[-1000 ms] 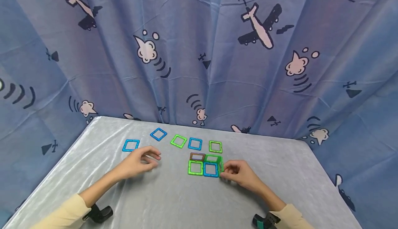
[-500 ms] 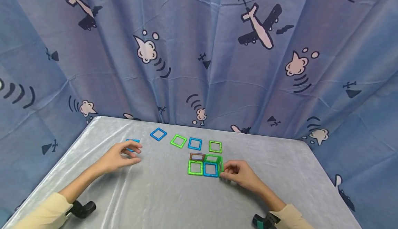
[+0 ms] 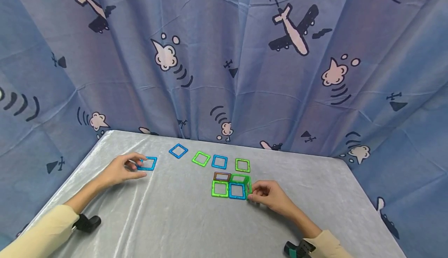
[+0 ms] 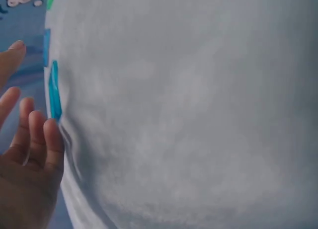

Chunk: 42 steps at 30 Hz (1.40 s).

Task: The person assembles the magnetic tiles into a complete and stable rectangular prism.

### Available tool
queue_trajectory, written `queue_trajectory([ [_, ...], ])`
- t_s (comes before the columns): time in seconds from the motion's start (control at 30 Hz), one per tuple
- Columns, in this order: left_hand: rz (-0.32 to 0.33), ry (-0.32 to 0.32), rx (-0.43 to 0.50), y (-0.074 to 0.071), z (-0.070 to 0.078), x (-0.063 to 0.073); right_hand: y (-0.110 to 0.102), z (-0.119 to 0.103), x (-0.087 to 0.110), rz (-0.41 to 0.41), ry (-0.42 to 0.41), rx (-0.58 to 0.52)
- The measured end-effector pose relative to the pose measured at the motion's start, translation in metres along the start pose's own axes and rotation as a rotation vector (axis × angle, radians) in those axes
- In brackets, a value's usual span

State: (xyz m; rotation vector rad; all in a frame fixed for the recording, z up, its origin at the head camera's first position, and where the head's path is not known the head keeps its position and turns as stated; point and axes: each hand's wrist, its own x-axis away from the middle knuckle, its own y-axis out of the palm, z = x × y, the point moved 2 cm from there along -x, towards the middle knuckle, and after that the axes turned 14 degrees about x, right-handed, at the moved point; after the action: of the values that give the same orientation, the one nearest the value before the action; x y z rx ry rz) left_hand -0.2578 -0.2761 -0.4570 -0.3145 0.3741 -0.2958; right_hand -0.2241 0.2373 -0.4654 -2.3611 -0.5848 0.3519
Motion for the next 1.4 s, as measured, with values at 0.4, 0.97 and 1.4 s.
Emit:
queue_trajectory([
  [0.4, -0.018, -0.004, -0.07, 0.001, -0.015, -0.017, 0.0, 0.001, -0.001, 0.004, -0.014, -0.001],
  [0.97, -0.015, -0.01, -0.13, 0.008, -0.021, -0.024, 0.0, 0.0, -0.001, -0.001, -0.023, -0.021],
  [1.4, 0.008, 0.087, -0.169, 0.008, -0.015, -0.02, 0.0, 0.001, 0.0, -0.002, -0.008, 0.001],
])
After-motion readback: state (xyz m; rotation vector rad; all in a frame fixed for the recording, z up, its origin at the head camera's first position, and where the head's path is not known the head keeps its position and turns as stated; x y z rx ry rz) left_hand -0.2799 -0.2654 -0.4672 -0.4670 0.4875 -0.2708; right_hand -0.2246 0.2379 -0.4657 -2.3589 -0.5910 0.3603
